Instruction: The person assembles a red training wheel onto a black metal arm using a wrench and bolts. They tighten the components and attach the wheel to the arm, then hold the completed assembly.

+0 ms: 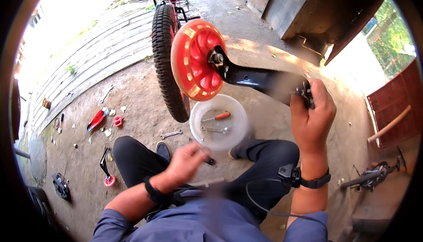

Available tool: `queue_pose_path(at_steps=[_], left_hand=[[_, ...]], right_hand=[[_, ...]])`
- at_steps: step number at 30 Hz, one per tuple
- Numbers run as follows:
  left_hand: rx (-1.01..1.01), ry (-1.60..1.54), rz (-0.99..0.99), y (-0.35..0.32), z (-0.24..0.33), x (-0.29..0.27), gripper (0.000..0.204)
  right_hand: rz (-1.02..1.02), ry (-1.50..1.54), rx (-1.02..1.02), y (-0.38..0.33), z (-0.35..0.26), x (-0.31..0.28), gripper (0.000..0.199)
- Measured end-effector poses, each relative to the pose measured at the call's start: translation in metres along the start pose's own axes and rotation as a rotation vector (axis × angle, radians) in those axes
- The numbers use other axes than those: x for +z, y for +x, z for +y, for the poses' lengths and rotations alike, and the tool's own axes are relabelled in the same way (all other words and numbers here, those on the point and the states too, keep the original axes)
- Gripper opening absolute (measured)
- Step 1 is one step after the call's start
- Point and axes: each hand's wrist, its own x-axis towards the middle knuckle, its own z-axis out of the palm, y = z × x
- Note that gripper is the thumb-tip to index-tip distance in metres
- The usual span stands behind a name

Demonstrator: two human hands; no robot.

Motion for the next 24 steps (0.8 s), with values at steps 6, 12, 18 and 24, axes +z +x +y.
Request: queue_pose_path(at_steps=[6, 12, 18, 24], left_hand=[[0.223, -0.107, 0.195, 0.017, 0.032, -0.039, 0.017], [0.976, 0.012, 0.381, 0.053, 0.124, -0.054, 0.028], [1.042, 0.666, 0.208, 0.042, 0.12, -0.05, 0.033], [0.828, 0.72, -0.013, -0.002, 0.044, -0.034, 0.045]], right_hand=[[-0.026, 0.082, 0.042, 0.003, 0.012, 0.004, 0.012], [-0.141, 0.245, 0.156, -0.002, 0.003, 0.017, 0.011], [-0.201, 0.276, 0.136, 0.001, 0.011, 0.036, 0.014], [-0.149, 0.615, 0.537, 0.008, 0.042, 0.043, 0.025]])
